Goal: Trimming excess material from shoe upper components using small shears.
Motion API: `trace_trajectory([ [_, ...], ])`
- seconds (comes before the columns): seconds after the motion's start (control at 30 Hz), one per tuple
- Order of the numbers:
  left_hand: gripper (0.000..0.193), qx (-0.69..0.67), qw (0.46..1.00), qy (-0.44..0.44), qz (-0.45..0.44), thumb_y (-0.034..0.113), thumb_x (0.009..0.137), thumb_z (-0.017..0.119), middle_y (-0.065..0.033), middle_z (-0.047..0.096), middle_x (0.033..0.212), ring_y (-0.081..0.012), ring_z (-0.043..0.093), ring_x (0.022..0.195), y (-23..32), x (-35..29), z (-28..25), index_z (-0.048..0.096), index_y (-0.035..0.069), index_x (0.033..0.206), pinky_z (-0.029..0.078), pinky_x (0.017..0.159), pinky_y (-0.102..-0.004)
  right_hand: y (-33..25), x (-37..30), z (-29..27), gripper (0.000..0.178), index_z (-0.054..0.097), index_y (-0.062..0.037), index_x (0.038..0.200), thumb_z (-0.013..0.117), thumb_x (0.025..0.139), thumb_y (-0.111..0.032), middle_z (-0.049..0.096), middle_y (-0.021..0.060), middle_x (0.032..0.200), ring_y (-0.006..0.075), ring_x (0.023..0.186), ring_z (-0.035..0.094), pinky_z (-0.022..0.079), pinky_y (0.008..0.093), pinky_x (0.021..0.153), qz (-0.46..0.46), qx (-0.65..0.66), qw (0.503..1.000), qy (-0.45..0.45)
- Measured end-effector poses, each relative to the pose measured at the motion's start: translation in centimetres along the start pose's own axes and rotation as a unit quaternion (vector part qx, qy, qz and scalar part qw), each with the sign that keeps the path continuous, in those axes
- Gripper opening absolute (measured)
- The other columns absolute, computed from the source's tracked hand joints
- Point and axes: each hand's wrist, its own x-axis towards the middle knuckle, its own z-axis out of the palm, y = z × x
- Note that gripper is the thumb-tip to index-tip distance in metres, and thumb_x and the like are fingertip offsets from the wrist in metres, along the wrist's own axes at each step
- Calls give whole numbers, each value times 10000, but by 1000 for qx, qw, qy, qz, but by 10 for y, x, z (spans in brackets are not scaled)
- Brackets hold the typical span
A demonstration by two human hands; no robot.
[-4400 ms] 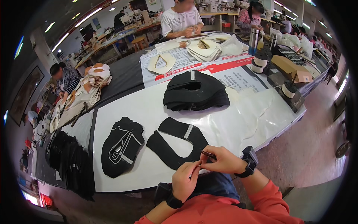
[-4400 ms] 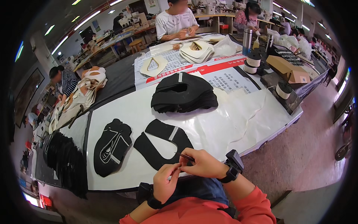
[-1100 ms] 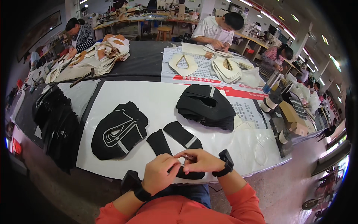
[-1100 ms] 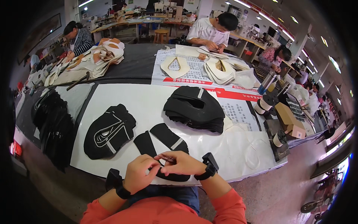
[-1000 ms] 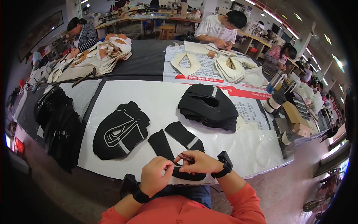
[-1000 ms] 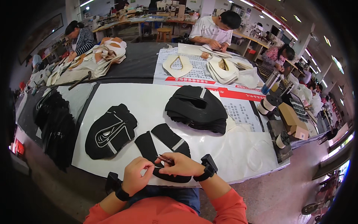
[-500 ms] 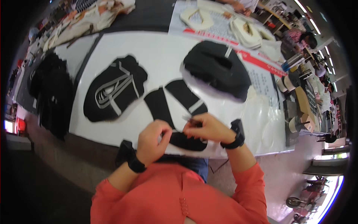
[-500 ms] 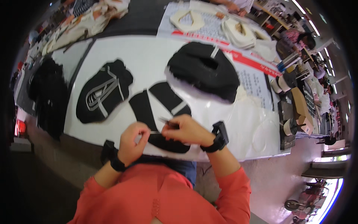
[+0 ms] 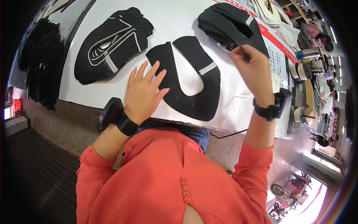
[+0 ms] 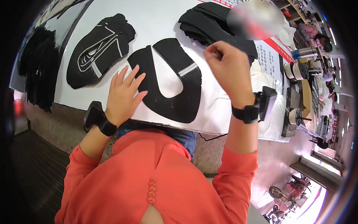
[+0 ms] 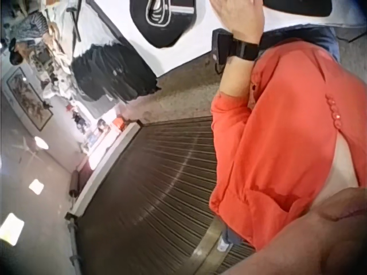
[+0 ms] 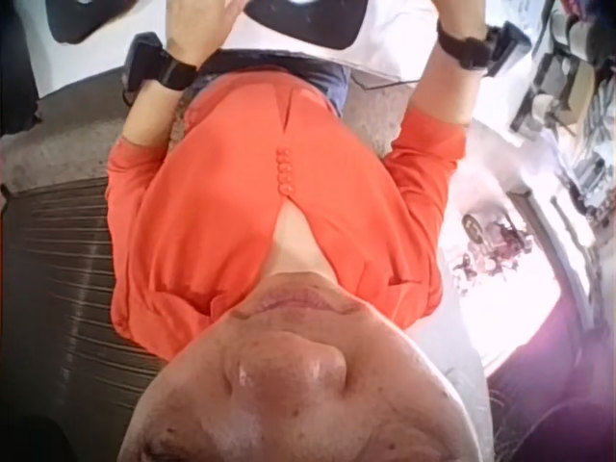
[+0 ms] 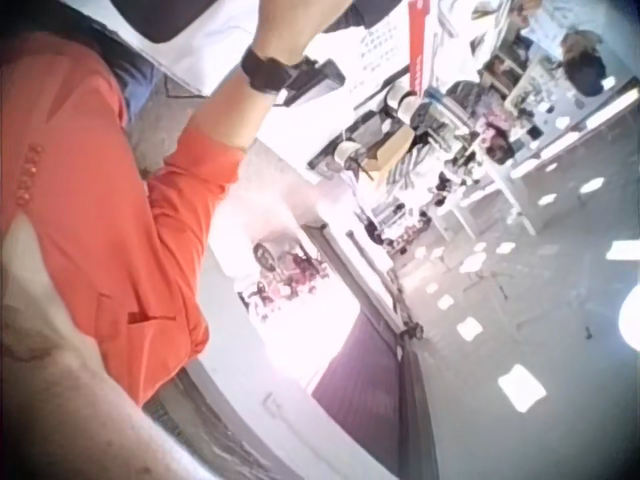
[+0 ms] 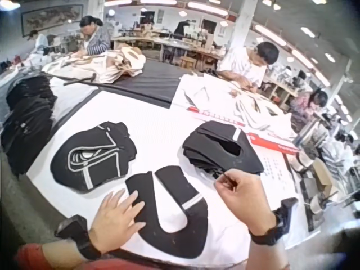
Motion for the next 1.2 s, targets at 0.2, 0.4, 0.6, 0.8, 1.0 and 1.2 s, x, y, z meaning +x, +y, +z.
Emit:
trace_trajectory([
  [0.2,481,-59,997,-52,8,299,849,705,-133,495,1394,-378,418,1300,31,-22,-8,610,113,1282,299,1103,-557,-35,14,-11,174,712,-8,914,694,847,-168,594,49,675,100,606,533,420,250,580,-9,-24,1000,-13],
  [0.4,510,-125,992,-29,12,226,795,745,-120,495,1356,-361,438,1256,37,-35,-2,611,111,1273,340,1074,-540,-40,27,38,261,709,-12,908,712,838,-264,581,-45,696,33,612,497,399,221,519,77,112,911,-389],
  [0.6,554,-104,993,62,-9,167,742,762,-87,542,1300,-325,472,1232,17,-33,-1,578,78,1257,392,1047,-487,-20,22,71,266,679,-46,850,720,796,-304,544,-44,694,54,611,491,435,226,540,134,162,877,-433],
  [0.8,576,-103,992,72,-5,155,733,779,-84,587,1251,-333,485,1232,8,-35,3,543,44,1246,413,1027,-494,-34,19,90,229,639,-44,754,696,769,-266,526,-30,656,63,601,480,424,232,555,101,170,850,-489],
  [1.0,567,-120,989,83,-1,155,724,788,-79,589,1250,-333,494,1225,8,-34,7,546,44,1224,425,1012,-487,-28,15,110,204,626,-23,733,664,766,-220,506,-23,595,77,571,484,445,244,549,103,110,885,-440],
  [1.2,540,-114,991,72,7,162,730,782,-87,578,1257,-332,497,1212,7,-34,4,572,61,1216,431,1003,-480,-26,16,109,197,631,-12,753,661,769,-206,517,-17,602,79,577,490,464,250,552,105,129,880,-446],
])
